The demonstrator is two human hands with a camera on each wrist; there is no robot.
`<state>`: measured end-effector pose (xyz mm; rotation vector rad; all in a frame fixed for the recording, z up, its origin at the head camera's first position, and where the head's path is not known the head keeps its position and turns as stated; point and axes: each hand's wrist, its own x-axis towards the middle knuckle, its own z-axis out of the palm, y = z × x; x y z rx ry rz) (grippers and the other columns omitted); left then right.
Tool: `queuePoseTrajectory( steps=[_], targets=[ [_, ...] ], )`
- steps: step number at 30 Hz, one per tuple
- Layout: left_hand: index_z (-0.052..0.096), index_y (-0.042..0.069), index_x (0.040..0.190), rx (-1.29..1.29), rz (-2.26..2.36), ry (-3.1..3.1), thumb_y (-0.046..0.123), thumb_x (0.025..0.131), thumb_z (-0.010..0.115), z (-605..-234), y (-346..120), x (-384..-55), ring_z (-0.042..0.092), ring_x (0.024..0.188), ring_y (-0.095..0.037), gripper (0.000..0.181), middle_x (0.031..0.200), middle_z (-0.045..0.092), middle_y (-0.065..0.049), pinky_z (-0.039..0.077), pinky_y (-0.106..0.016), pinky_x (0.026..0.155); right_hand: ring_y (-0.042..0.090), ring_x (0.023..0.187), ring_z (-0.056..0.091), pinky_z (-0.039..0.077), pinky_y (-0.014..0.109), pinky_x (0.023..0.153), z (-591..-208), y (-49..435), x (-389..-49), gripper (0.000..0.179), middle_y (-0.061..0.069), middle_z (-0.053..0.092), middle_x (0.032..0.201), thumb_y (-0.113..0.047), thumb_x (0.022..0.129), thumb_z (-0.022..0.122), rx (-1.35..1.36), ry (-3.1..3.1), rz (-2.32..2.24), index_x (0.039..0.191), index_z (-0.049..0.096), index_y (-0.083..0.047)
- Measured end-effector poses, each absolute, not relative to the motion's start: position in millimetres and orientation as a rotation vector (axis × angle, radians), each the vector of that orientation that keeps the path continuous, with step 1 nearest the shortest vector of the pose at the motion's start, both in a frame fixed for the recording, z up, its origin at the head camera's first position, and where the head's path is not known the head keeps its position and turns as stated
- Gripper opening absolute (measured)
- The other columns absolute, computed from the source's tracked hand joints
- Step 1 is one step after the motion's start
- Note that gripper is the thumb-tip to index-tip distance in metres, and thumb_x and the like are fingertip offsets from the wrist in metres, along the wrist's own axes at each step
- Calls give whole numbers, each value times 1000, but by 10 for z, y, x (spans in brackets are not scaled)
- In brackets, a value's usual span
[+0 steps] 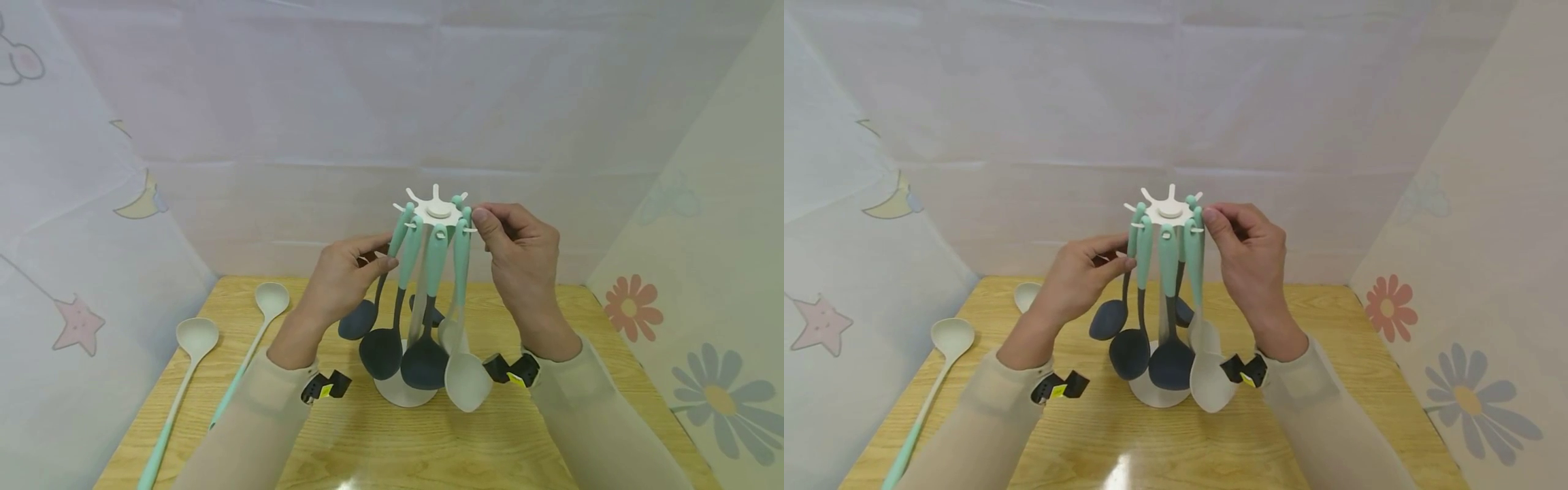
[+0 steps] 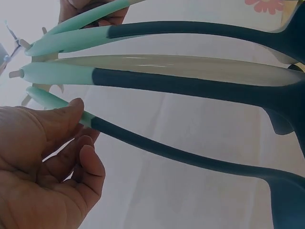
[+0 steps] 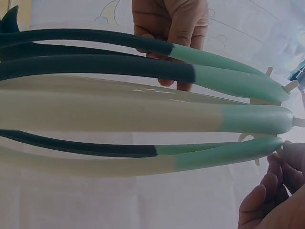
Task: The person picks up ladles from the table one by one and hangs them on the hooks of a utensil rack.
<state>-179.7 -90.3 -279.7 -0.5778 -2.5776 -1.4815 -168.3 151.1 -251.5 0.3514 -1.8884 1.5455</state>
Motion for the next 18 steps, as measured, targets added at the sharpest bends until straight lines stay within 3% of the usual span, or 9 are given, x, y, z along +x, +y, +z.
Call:
queuePoseTrajectory(
  steps=[7,18],
  targets=[
    [72,19,138,-558,-1495,-2578,20,100,75,-2885,-957,-1775,68,96,-19,38,122,75,0,57,-38,81,9,73,57,47,21,69,-2475,1478,-1562,18,-16,73,91,-11,102,73,314,-1803,1445,106,78,5],
    [77,15,128,-450,-1382,-2690,21,99,78,-3114,-978,-1758,67,99,-22,30,118,76,-1,56,-36,76,7,71,57,46,19,67,-2472,1340,-1432,5,-12,69,91,1,92,80,485,-1771,1346,96,79,3]
  ],
)
